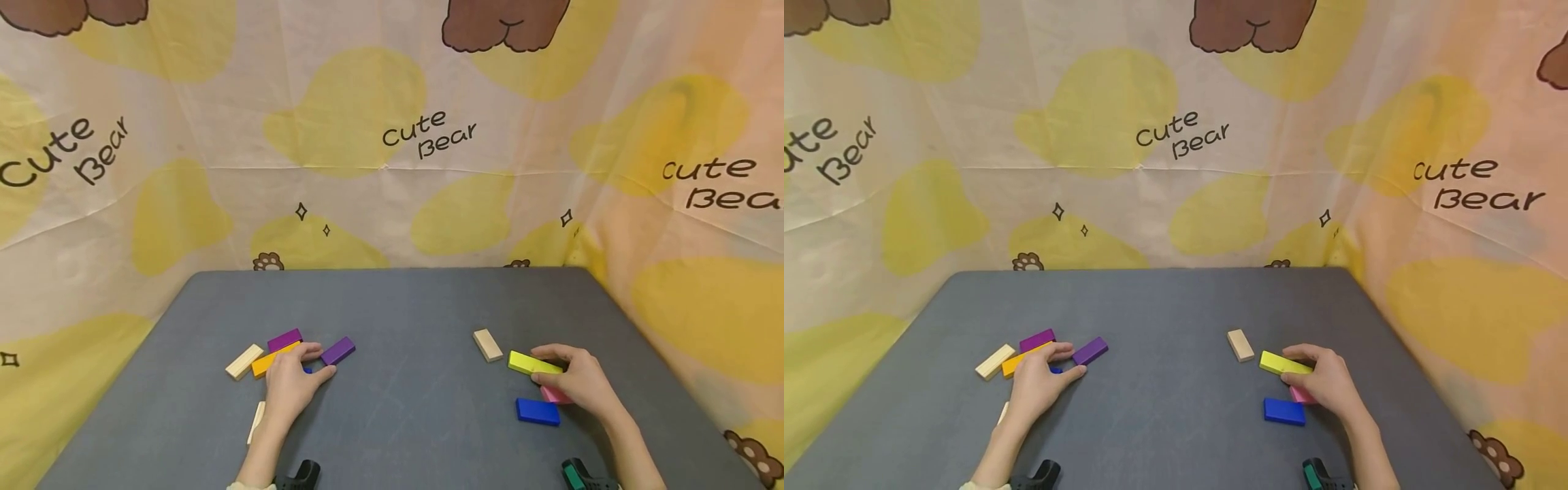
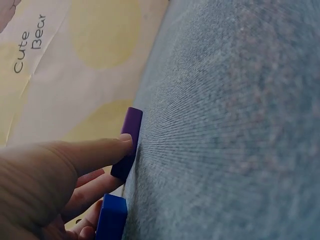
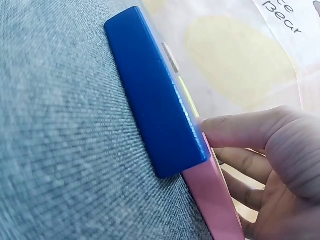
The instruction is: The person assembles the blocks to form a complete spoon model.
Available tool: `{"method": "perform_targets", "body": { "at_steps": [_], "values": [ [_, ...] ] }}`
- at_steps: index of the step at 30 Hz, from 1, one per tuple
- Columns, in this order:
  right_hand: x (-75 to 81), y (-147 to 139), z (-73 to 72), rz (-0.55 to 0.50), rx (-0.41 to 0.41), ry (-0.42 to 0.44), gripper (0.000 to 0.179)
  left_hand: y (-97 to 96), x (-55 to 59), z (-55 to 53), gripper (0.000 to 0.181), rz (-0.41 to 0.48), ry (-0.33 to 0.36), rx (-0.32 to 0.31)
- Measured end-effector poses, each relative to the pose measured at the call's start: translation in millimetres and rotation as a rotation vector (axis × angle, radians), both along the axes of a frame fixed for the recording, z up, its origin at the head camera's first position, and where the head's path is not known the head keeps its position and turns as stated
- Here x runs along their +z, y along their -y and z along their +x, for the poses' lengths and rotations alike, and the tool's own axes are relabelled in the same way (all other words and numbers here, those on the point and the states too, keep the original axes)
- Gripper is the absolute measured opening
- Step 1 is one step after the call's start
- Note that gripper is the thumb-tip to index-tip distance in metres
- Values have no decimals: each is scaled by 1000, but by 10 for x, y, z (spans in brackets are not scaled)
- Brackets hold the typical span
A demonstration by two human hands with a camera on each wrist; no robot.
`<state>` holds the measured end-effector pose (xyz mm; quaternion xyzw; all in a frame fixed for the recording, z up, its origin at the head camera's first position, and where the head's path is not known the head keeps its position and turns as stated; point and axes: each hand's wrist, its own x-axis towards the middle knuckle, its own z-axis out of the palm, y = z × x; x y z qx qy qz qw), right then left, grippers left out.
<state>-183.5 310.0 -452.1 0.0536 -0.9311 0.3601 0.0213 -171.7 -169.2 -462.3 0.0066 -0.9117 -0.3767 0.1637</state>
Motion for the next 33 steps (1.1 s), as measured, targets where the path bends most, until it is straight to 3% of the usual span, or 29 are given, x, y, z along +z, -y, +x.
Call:
{"method": "perform_targets", "body": {
  "at_steps": [26,33],
  "values": [
    [-2,61,27,23,-61,-68,35,1,-55,-26,38,-15,-43,29],
    [15,82,43,30,-71,-104,35,0,-52,-14,40,-16,-2,35]
  ]
}}
